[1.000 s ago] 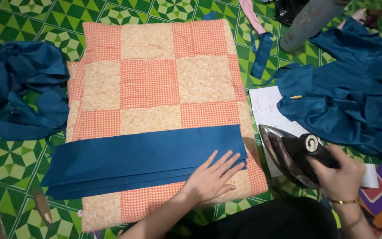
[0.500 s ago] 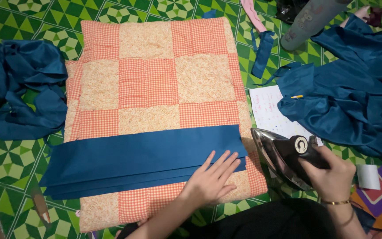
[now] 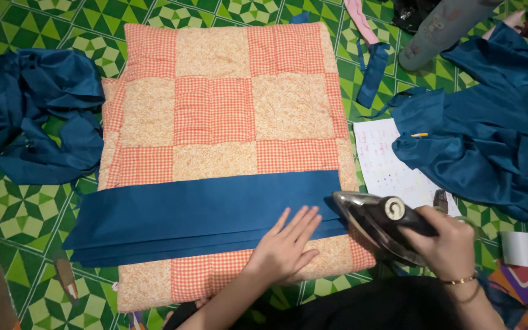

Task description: The person irons a long strip of blue fabric laid on a checkered mat. They smooth the fabric with their hands, use an iron to press the strip, and fold the edges to create a neat hem.

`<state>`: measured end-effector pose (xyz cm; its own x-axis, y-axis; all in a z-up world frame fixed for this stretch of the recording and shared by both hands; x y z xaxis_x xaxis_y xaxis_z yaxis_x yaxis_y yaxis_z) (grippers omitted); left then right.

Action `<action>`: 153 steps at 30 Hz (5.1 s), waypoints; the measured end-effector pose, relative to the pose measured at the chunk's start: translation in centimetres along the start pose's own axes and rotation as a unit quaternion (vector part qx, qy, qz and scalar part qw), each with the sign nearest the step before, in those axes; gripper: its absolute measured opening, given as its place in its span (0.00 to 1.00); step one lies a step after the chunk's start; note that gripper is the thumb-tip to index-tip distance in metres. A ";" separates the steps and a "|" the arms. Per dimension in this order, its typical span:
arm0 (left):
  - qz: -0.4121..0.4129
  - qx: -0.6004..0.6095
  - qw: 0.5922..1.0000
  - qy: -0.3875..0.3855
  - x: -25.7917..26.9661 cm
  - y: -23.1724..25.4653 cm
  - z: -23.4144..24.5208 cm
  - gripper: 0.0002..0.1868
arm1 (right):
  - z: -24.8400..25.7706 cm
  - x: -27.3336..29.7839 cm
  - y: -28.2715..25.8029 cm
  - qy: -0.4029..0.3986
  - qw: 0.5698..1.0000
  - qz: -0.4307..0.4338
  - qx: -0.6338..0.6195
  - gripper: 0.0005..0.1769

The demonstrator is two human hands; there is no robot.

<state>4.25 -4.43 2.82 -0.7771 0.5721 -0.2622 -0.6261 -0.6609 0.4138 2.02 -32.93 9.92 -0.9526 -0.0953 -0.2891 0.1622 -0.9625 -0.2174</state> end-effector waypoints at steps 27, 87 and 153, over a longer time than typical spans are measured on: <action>0.150 -0.011 0.988 0.043 2.6 -3.9 3.5 0.36 | -8.5 -2.6 -2.4 -0.101 0.964 0.243 -0.037 0.32; 0.124 -0.209 0.970 0.029 18.5 -24.7 16.0 0.30 | -9.8 -8.5 -17.2 -0.125 0.953 0.268 0.062 0.27; 0.305 -0.217 0.916 0.145 22.4 -28.1 19.3 0.13 | -10.6 -9.3 -21.7 -0.212 0.954 0.192 0.088 0.23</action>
<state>5.63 36.37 2.17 -0.9353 -0.0800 -0.3446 0.0133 -0.9813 0.1918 10.09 -8.46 7.48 -0.8556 -0.5088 0.0956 0.5110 -0.8596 -0.0015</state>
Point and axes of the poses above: each hand's wrist, its own x-axis away from the middle knuckle, its own z-axis out of the back of the hand, y = z × x, the point moved 8 cm from there along -x, towards the middle knuckle, and after that the axes turned 15 degrees about z, right-handed, at the moved point
